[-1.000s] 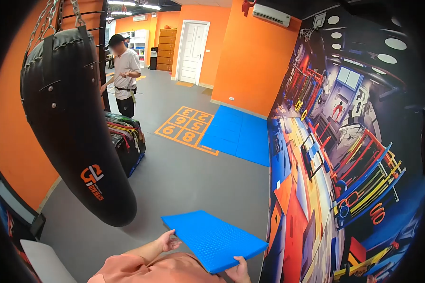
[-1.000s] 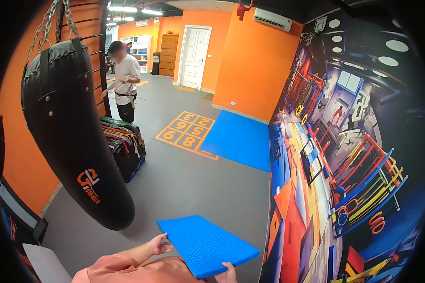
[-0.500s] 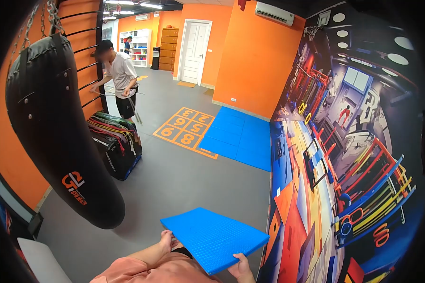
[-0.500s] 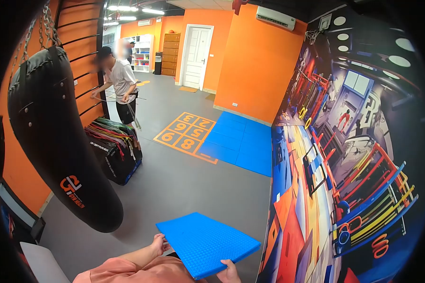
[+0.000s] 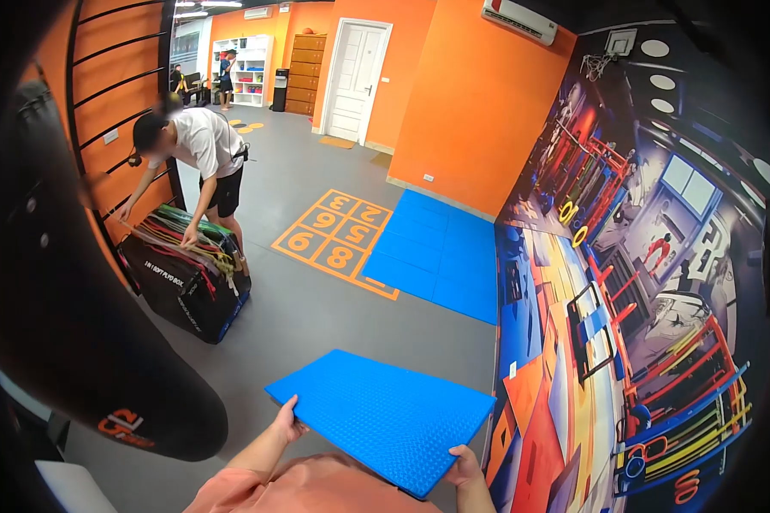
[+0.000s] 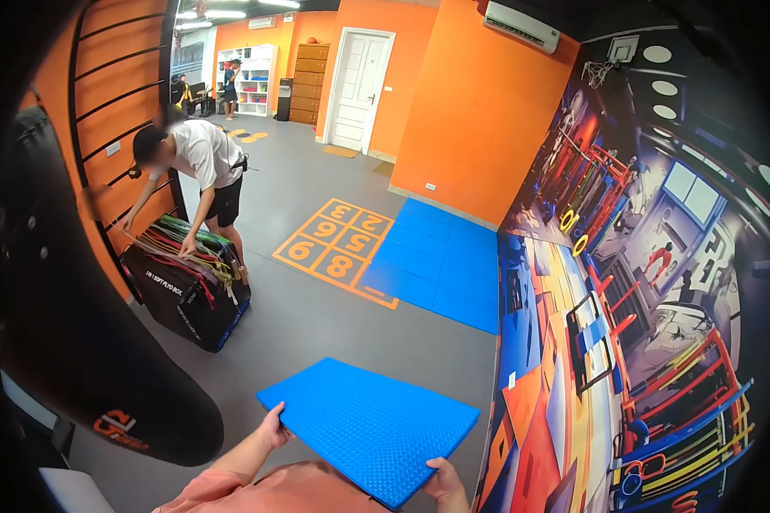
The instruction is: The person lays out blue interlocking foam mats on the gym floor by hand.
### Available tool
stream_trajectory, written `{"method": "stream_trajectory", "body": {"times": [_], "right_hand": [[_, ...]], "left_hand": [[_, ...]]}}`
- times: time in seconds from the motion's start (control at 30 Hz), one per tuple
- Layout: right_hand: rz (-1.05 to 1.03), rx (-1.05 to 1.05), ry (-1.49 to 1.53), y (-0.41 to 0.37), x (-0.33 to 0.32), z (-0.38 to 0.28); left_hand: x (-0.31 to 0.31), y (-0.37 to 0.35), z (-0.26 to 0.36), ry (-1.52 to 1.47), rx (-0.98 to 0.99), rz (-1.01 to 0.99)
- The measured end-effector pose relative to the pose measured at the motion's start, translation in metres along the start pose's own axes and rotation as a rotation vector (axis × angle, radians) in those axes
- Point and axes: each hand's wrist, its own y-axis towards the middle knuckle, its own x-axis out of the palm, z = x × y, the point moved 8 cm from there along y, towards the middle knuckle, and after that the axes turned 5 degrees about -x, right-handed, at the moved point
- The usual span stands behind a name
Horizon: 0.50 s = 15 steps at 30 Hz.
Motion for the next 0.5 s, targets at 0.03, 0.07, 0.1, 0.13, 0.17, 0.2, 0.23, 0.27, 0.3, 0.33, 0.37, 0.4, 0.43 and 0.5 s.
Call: {"method": "stream_trajectory", "body": {"times": [0.03, 0.07, 0.1, 0.13, 0.17, 0.2, 0.23, 0.27, 0.3, 0.33, 0.37, 0.4, 0.43, 0.5], "right_hand": [[0.007, 0.015, -0.035, 0.013, -0.003, -0.003], [0.02, 0.013, -0.029, 0.025, -0.009, -0.008], [0.0, -0.022, -0.01, 0.038, -0.013, -0.016], [-0.019, -0.057, 0.009, 0.044, -0.013, -0.023], [-0.004, -0.057, 0.016, 0.049, -0.016, -0.029], [0.003, -0.105, -0.013, 0.058, -0.014, -0.04], [0.01, -0.153, -0.038, 0.068, -0.006, -0.049], [0.021, -0.152, -0.025, 0.077, 0.002, -0.056], [0.16, -0.192, -0.009, 0.085, 0.009, -0.071], [0.298, -0.23, 0.005, 0.093, 0.01, -0.083], [0.304, -0.226, 0.013, 0.106, 0.011, -0.089], [0.267, -0.213, 0.055, 0.122, 0.012, -0.095], [0.23, -0.2, 0.095, 0.137, 0.014, -0.1], [0.306, -0.192, 0.132, 0.166, 0.013, -0.108]], "left_hand": [[0.015, -0.014, 0.024, 0.022, 0.013, 0.067], [0.014, -0.005, 0.041, 0.029, -0.001, 0.069], [0.004, 0.005, 0.062, 0.063, 0.03, 0.112], [0.007, 0.005, 0.081, 0.099, 0.06, 0.155], [0.012, 0.007, 0.091, -0.004, 0.074, 0.202], [0.014, 0.013, 0.094, 0.002, 0.064, 0.208], [0.013, 0.018, 0.103, -0.003, 0.105, 0.21], [0.012, 0.023, 0.112, -0.006, 0.146, 0.212], [0.015, 0.021, 0.115, -0.008, 0.148, 0.273], [0.022, 0.024, 0.116, 0.001, 0.141, 0.281], [0.026, 0.028, 0.118, -0.017, 0.162, 0.311], [0.027, 0.033, 0.122, -0.037, 0.183, 0.34], [0.029, 0.046, 0.124, -0.068, 0.188, 0.3], [0.038, 0.064, 0.134, -0.084, 0.199, 0.345]]}}
